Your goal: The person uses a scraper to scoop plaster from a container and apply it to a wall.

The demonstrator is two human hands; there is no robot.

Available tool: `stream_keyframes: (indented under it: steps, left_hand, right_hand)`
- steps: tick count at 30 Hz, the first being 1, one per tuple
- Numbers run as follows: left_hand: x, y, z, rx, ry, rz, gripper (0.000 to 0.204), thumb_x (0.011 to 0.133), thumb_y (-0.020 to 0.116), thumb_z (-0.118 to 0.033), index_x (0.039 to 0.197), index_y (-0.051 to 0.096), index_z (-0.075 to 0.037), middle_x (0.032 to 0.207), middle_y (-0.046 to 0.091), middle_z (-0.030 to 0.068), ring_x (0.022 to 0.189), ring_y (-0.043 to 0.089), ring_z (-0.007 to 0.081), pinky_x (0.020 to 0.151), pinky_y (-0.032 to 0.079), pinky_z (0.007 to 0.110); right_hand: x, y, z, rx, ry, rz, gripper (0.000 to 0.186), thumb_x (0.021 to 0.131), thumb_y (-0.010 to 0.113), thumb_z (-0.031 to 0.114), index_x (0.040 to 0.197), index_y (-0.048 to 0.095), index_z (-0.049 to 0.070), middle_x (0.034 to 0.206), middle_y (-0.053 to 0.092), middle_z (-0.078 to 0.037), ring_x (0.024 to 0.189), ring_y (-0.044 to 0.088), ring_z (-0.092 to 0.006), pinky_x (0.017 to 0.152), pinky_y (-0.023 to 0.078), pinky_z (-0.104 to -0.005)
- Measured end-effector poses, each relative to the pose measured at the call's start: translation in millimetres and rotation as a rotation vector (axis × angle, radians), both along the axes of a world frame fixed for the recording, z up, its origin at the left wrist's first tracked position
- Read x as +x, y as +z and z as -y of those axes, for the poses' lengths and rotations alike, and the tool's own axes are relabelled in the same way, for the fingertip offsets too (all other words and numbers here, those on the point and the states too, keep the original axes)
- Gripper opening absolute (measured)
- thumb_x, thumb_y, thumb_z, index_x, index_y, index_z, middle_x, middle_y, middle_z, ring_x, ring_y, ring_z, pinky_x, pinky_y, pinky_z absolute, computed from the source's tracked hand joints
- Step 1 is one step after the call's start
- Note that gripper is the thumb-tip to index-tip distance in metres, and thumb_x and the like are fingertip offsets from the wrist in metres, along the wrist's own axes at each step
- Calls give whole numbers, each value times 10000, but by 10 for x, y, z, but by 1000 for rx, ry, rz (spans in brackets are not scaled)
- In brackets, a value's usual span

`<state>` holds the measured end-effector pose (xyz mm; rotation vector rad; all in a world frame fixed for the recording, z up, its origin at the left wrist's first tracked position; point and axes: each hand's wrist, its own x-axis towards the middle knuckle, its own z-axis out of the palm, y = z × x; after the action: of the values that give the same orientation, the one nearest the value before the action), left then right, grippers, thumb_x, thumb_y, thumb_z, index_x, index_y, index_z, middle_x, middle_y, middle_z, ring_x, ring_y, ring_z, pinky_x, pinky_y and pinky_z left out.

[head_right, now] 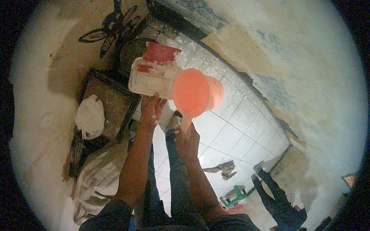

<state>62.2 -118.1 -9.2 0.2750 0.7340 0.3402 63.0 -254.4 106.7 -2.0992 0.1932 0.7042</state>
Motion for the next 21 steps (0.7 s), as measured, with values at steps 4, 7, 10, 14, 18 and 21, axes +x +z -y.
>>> stream_keyframes:
  steps: [4,7,10,14,18,21]
  left_hand:
    - [8,-9,38,-10,-25,6,552,900,627,-55,1385,376,-138,1357,478,88,1256,493,278,1031,463,455]
    - [-86,1,-29,6,-23,-4,552,909,620,-60,1391,364,-143,1365,473,87,1263,488,278,1037,460,453]
    - [51,21,18,8,-18,16,545,915,615,-65,1392,364,-145,1368,471,91,1275,477,279,1051,450,453]
    - [30,26,23,9,-11,24,539,918,608,-56,1391,366,-146,1368,471,92,1275,477,276,1056,448,450]
    - [-50,-6,-26,-17,5,13,544,915,603,-40,1393,369,-152,1369,471,87,1271,482,270,1049,455,449]
    - [-45,2,-45,-34,8,16,538,895,640,-49,1363,398,-157,1350,491,62,1254,497,238,1043,449,440]
  right_hand:
    - [-12,5,56,18,-18,2,342,895,533,139,1151,556,-86,805,596,-85,653,586,-123,546,533,-264]
    - [-49,16,3,39,-9,-58,339,890,536,132,1149,556,-86,806,597,-88,655,590,-126,545,533,-267]
    - [51,76,-7,16,-49,-56,325,891,531,114,1145,556,-87,802,599,-90,648,592,-130,543,532,-269]
    - [27,57,2,5,-34,-51,312,894,520,99,1142,556,-86,795,598,-90,638,590,-132,542,531,-273]
    - [-3,53,-45,0,-22,-72,310,895,513,91,1145,554,-87,792,597,-89,636,587,-129,539,531,-269]
    - [-20,-6,-40,-27,12,-36,320,890,507,93,1151,551,-86,801,598,-88,644,587,-126,546,536,-262]
